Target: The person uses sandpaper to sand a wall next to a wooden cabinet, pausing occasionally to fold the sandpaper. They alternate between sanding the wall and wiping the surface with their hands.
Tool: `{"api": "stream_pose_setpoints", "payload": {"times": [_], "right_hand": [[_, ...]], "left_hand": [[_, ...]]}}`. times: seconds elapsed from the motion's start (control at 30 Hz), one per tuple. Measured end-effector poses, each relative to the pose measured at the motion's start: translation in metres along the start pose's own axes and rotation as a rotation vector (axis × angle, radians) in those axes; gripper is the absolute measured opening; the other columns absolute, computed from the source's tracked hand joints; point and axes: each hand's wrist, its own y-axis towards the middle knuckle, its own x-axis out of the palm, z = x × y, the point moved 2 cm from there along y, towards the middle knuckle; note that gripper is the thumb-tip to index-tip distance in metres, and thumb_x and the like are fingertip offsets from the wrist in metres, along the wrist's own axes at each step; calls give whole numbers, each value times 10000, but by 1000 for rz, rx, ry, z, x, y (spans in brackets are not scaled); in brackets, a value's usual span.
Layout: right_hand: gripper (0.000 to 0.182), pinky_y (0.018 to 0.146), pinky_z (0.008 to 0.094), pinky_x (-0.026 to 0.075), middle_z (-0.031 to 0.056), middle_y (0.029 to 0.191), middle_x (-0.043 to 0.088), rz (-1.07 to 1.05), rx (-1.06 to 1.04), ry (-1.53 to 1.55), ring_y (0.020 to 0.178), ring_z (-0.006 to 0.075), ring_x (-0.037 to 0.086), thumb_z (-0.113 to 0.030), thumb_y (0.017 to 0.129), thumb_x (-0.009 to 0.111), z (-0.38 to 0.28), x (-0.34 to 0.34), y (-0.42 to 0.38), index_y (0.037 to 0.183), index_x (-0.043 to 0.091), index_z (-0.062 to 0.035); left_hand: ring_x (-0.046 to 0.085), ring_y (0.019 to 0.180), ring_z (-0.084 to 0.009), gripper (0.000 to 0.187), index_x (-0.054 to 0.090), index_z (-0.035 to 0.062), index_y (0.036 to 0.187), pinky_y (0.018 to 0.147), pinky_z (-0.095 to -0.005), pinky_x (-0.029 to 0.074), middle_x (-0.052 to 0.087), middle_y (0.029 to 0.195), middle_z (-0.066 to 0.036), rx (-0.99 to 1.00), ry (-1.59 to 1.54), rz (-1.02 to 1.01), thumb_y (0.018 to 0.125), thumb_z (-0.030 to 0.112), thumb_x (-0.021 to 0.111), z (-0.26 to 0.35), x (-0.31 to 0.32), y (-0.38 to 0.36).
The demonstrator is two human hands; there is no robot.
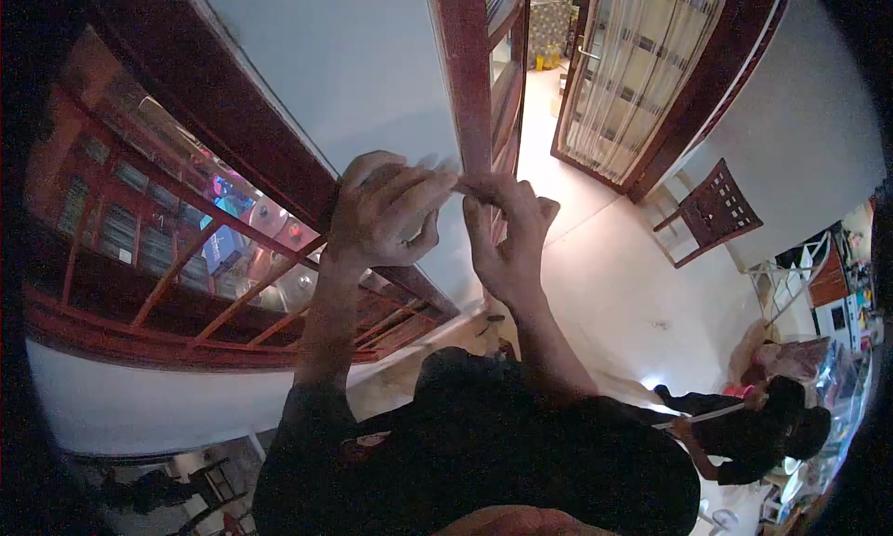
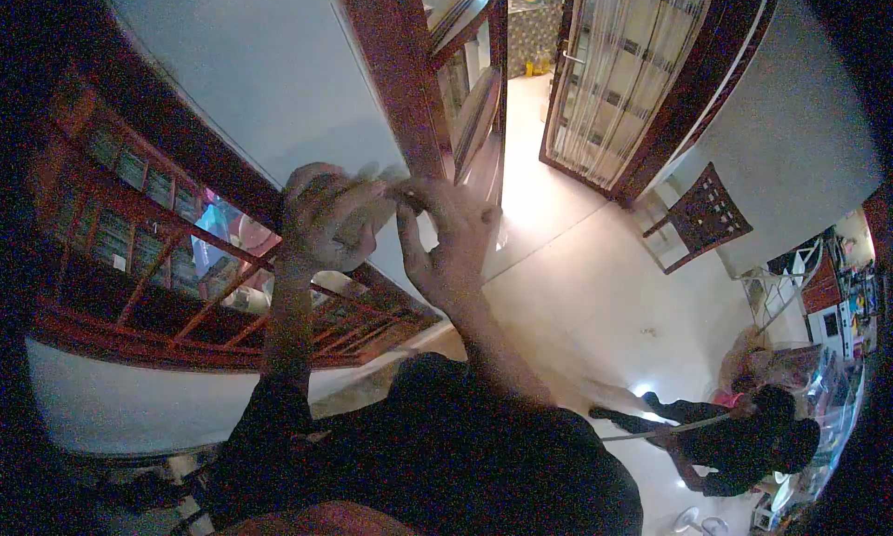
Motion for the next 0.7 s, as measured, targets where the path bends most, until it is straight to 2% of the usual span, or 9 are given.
{"api": "stream_pose_setpoints", "payload": {"times": [0.07, 0.17, 0.3, 0.43, 0.5, 0.57, 0.7], "right_hand": [[112, 793, 318, 254, -23, 833, 610, 69, -49, -76, 767, 130, 515, -142, 892, 641, -3, -4, 12, 995, 679, -123], [120, 780, 325, 247, -30, 805, 592, 143, -79, -68, 761, 125, 514, -167, 891, 649, -1, -6, 28, 1001, 682, -130], [132, 839, 335, 242, -47, 812, 643, 208, -151, -199, 761, 96, 548, -217, 886, 674, 3, -2, 51, 1009, 693, -173], [123, 874, 346, 237, -53, 808, 673, 222, -82, -156, 762, 87, 571, -243, 871, 696, -2, 6, 69, 987, 699, -201], [137, 882, 354, 239, -56, 793, 680, 313, -68, -126, 737, 101, 575, -265, 842, 729, 0, 13, 76, 959, 699, -201], [146, 877, 348, 244, -58, 794, 681, 361, -138, -166, 717, 106, 568, -261, 827, 744, 0, 16, 84, 948, 698, -194], [138, 829, 324, 279, -63, 779, 672, 481, -260, -150, 678, 125, 553, -233, 796, 773, 3, 24, 86, 903, 696, -191]], "left_hand": [[593, 868, -304, 502, 627, 165, 1168, 842, -471, 462, 669, 944, -54, 17, 17, 116, 676, 197, 725, 1, -3, 0], [585, 815, -308, 512, 629, 166, 1162, 828, -473, 455, 642, 860, -58, -17, 28, 139, 660, 200, 727, 3, -2, -2], [576, 771, -294, 531, 632, 158, 1157, 801, -465, 451, 605, 784, -55, 19, 54, 107, 641, 215, 741, 1, 3, -2], [569, 717, -270, 544, 643, 160, 1138, 802, -453, 441, 589, 754, -45, -3, 76, 100, 610, 234, 751, 2, 5, -3], [569, 703, -263, 545, 647, 160, 1130, 804, -448, 440, 584, 747, -43, 1, 76, 114, 603, 249, 752, 2, 4, -1], [585, 637, -190, 489, 649, 168, 1143, 822, -368, 445, 560, 661, 5, -3, 59, 154, 661, 213, 718, 8, -2, 6], [584, 635, -182, 499, 650, 177, 1153, 812, -361, 443, 569, 667, 13, -28, 62, 94, 661, 233, 712, 10, -1, 3]]}}
